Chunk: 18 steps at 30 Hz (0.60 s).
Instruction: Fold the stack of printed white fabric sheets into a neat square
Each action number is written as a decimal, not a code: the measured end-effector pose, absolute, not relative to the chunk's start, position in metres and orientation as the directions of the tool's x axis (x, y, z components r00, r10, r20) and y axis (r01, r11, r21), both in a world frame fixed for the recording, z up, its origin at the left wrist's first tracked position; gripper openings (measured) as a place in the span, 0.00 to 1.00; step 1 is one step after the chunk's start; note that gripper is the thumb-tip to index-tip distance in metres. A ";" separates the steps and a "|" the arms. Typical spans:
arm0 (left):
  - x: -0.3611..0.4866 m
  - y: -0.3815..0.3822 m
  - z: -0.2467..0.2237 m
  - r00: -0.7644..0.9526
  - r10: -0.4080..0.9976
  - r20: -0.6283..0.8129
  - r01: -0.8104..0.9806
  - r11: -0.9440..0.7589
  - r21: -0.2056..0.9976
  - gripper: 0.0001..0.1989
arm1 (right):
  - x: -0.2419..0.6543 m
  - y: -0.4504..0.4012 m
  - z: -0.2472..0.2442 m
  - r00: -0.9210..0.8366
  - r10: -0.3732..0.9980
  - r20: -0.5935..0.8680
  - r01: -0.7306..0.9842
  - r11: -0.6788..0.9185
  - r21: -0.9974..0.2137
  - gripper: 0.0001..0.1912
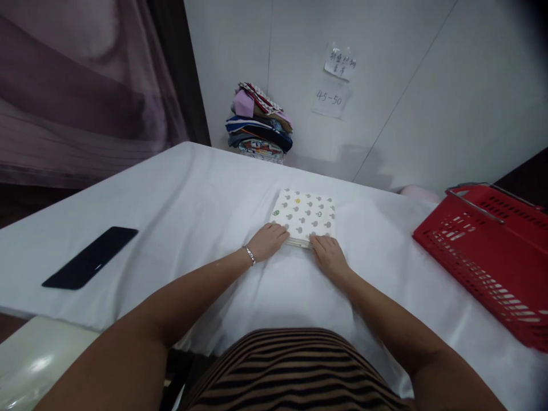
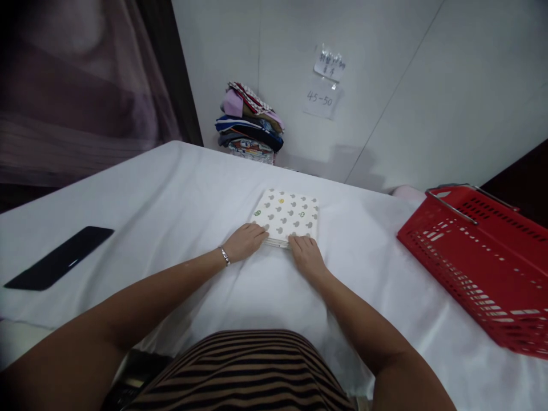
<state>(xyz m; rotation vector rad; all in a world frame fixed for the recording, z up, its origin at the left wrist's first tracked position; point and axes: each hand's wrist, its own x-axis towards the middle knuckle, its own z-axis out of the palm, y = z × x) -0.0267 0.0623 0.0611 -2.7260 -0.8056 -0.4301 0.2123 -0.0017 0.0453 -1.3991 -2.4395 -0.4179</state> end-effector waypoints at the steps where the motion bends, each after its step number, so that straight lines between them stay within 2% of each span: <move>1: -0.027 0.063 0.061 0.799 0.486 0.353 0.565 -0.809 -0.165 0.13 | 0.213 -0.001 0.045 -0.485 0.780 0.396 0.867 0.487 0.103 0.20; 7: -0.029 0.070 0.056 0.767 0.534 0.355 0.609 -0.780 -0.143 0.16 | 0.214 0.000 0.047 -0.509 0.770 0.386 0.853 0.510 0.108 0.22; 12: -0.033 0.071 0.053 0.783 0.508 0.359 0.588 -0.793 -0.158 0.15 | 0.217 -0.004 0.052 -0.486 0.792 0.369 0.867 0.489 0.092 0.25; 18: -0.041 0.072 0.054 0.770 0.506 0.388 0.591 -0.796 -0.133 0.20 | 0.226 -0.004 0.049 -0.461 0.794 0.397 0.879 0.470 0.079 0.26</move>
